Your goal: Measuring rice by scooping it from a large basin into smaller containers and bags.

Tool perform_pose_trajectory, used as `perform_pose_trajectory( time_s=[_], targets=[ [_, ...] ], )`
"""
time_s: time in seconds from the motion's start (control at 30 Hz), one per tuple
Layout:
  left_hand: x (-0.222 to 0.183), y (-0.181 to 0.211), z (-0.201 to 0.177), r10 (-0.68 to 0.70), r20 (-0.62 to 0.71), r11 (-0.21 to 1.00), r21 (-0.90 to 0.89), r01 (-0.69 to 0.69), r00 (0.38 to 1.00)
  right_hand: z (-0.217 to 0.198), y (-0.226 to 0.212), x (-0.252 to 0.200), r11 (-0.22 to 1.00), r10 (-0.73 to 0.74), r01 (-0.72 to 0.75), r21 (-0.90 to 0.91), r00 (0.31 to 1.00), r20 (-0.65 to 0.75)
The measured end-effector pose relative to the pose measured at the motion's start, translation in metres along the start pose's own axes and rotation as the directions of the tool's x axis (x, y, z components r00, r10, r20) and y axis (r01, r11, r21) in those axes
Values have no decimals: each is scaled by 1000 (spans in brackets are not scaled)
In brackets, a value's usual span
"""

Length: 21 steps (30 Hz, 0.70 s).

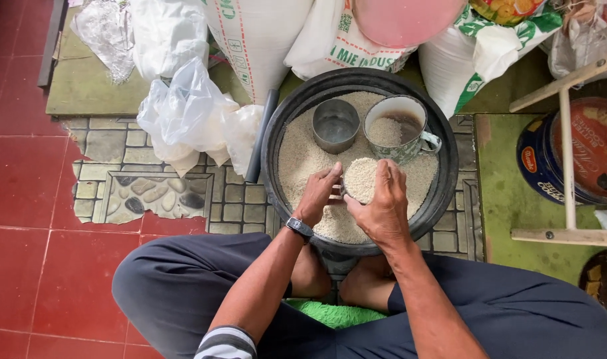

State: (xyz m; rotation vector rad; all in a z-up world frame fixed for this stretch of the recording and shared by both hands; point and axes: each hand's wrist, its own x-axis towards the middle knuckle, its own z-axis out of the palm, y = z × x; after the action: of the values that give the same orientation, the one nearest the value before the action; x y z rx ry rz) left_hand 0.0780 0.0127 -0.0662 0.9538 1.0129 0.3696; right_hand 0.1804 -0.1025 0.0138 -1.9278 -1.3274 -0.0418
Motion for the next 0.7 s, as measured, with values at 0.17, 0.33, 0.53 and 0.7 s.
perform_pose_trajectory(
  time_s=[0.17,0.33,0.53,0.7],
  targets=[
    [-18,16,13,-19,57,918,-395,40,998,-9,-20,4,995,-20,17,97,1000,22],
    [-13,7,8,63,-36,944,-323,-72,997,-8,-23,2,994,-61,53,95,995,80],
    [8,-9,3,10,-161,946,-318,-62,987,-37,-25,6,866,282,-387,315,901,329],
    [3,13,8,-45,-178,940,-340,-18,983,-22,-14,-17,338,575,-711,616,674,463]
  ],
)
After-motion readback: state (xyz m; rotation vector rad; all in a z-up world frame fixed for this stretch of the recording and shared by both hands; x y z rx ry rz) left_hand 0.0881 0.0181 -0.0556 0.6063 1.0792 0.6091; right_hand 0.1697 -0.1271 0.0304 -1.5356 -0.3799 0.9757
